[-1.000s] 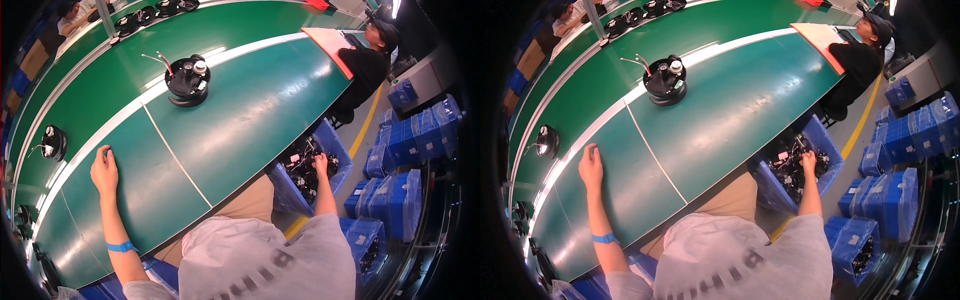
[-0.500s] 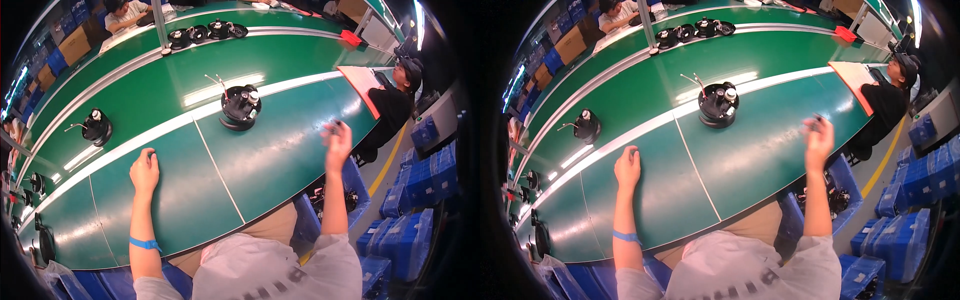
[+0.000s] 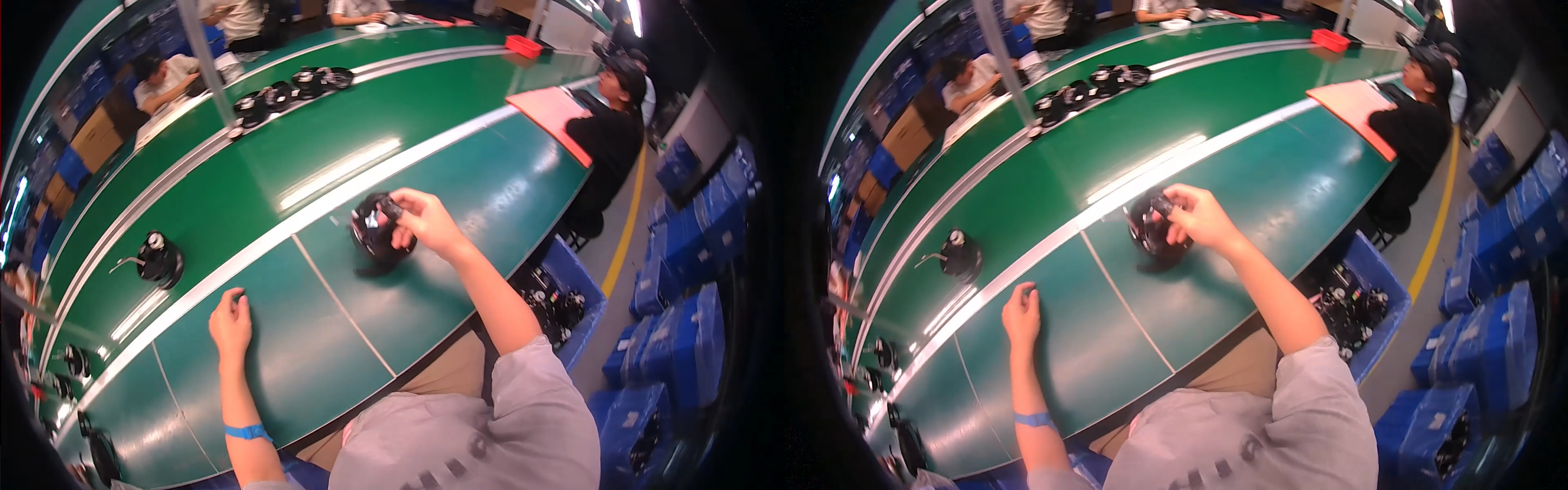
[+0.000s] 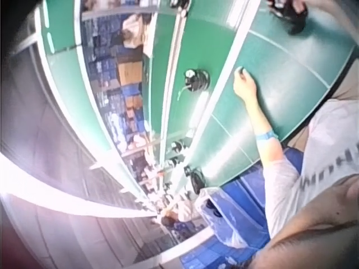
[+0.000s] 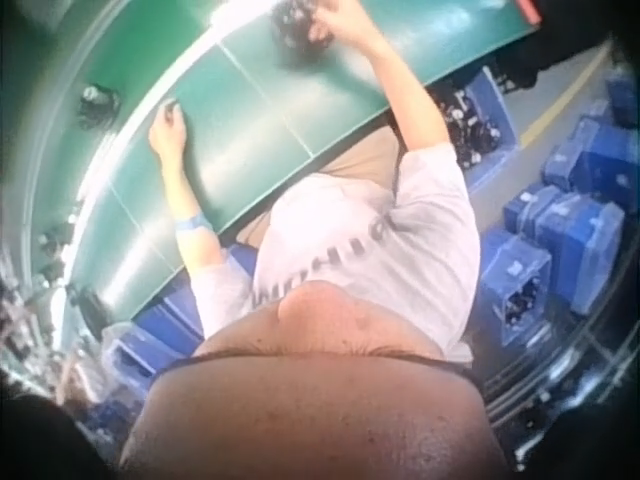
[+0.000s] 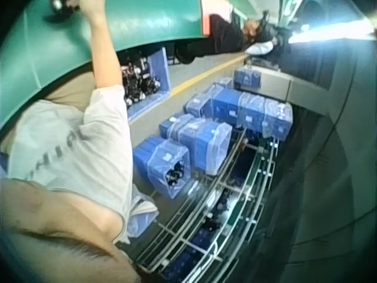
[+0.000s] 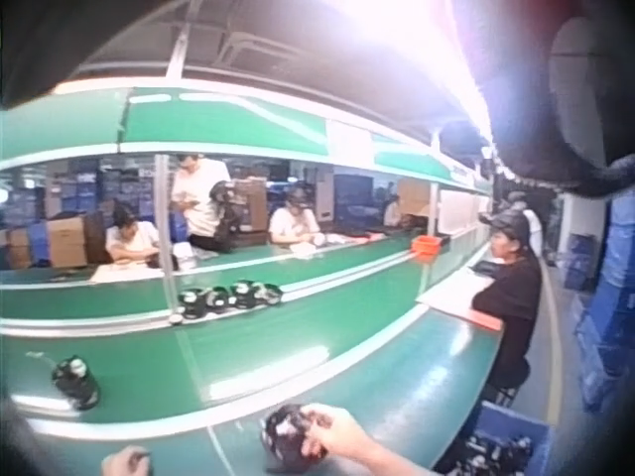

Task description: Assembling, cutting wires, and inspecting lighting fixture components on an assembly line.

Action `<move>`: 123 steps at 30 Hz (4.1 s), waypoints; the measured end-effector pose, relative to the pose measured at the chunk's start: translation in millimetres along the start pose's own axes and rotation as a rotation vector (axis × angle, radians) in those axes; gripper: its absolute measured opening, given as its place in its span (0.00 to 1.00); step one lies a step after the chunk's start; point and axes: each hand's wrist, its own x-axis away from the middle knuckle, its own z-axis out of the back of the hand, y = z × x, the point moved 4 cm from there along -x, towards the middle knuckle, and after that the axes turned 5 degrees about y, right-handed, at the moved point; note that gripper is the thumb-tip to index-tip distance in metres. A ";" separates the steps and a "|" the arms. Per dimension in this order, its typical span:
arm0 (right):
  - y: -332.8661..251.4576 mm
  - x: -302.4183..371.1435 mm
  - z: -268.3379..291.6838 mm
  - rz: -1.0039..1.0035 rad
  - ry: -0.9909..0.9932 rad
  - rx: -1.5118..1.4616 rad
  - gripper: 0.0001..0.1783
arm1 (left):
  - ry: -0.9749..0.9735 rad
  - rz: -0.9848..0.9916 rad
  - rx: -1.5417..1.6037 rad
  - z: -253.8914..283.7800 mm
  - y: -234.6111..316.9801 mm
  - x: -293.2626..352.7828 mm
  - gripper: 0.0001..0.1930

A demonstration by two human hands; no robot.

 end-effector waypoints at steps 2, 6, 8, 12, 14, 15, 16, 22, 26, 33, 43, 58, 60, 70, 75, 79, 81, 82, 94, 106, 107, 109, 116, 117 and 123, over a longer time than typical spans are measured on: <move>-11.3 44.2 33.9 -0.019 0.015 -0.003 0.10 | 0.012 -0.006 -0.025 -0.6 -3.1 -1.2 0.08; -25.7 129.7 120.6 -0.083 0.194 0.090 0.11 | 0.021 0.010 -0.044 -2.8 -7.0 -1.5 0.07; -32.0 166.1 157.3 -0.191 0.246 0.194 0.10 | 0.036 0.002 -0.046 -5.6 -4.2 -0.3 0.07; 22.3 194.4 230.8 -0.265 0.466 0.346 0.14 | 0.029 -0.009 -0.064 -9.0 -6.2 -0.8 0.07; 72.8 197.0 269.6 -0.244 0.726 0.286 0.13 | 0.050 -0.041 -0.063 -14.0 -9.5 -0.6 0.07; 97.7 202.1 292.0 -0.219 0.865 0.207 0.12 | 0.062 -0.059 -0.054 -7.6 -4.9 0.5 0.07; 126.8 201.4 310.2 -0.207 0.995 0.146 0.12 | 0.060 -0.058 -0.062 -8.8 -4.9 0.5 0.07; 257.6 215.3 389.9 -0.232 1.205 0.160 0.12 | 0.063 -0.047 -0.111 -8.8 -3.2 1.8 0.08; 287.9 243.7 416.9 -0.461 1.294 0.545 0.28 | 0.120 -0.089 -0.145 4.0 -7.0 4.9 0.07; 278.7 293.9 442.5 -0.180 1.447 0.274 0.23 | 0.077 -0.035 -0.224 2.3 13.1 4.1 0.08; 43.5 74.5 190.7 0.336 0.674 -0.115 0.16 | 0.156 -0.089 -0.095 0.0 9.5 9.1 0.07; 48.5 -162.1 -281.6 0.018 -0.214 -0.183 0.23 | 0.055 -0.019 0.115 -6.2 -4.1 2.4 0.08; 44.7 -167.9 -312.0 -0.063 -0.179 -0.233 0.35 | 0.068 -0.016 0.127 -5.3 -5.1 3.4 0.07; 34.5 -175.3 -324.6 0.043 -0.196 -0.073 0.29 | 0.095 -0.017 0.133 2.5 -3.9 4.0 0.06; 40.7 -165.8 -274.7 0.264 -0.148 -0.009 0.26 | 0.120 -0.008 0.135 5.2 -6.9 7.7 0.06; 42.8 -139.6 -147.5 0.282 -0.068 0.023 0.28 | 0.106 -0.063 0.173 -3.8 5.1 8.1 0.06; 41.4 -117.8 -73.5 0.343 -0.071 0.081 0.27 | 0.100 -0.039 0.162 -5.4 3.2 8.7 0.06; 32.5 -101.3 -42.4 0.320 -0.054 0.167 0.26 | 0.096 -0.035 0.145 -9.0 2.3 7.9 0.07; -18.0 152.1 211.9 0.443 1.143 0.552 0.18 | 0.044 0.063 -0.012 6.5 -7.0 0.9 0.09; 146.2 246.9 282.7 0.330 1.566 0.187 0.12 | -0.009 0.096 -0.060 -11.9 0.7 -1.3 0.08; 159.3 246.6 285.4 0.250 1.555 0.269 0.12 | -0.005 0.095 -0.059 -10.9 0.0 -1.1 0.09; 196.7 250.2 297.3 0.165 1.521 0.339 0.12 | -0.002 0.093 -0.055 -10.7 1.0 -1.1 0.09; 245.0 233.0 247.4 -0.222 1.045 0.916 0.11 | 0.005 0.076 -0.043 -11.4 -1.3 -1.7 0.09; 250.9 234.4 249.8 -0.270 0.974 0.944 0.13 | 0.003 0.066 -0.038 -12.8 0.0 -2.4 0.09; 246.7 226.7 232.0 -0.195 0.948 0.817 0.11 | 0.037 0.058 -0.020 -9.6 -3.1 -2.3 0.08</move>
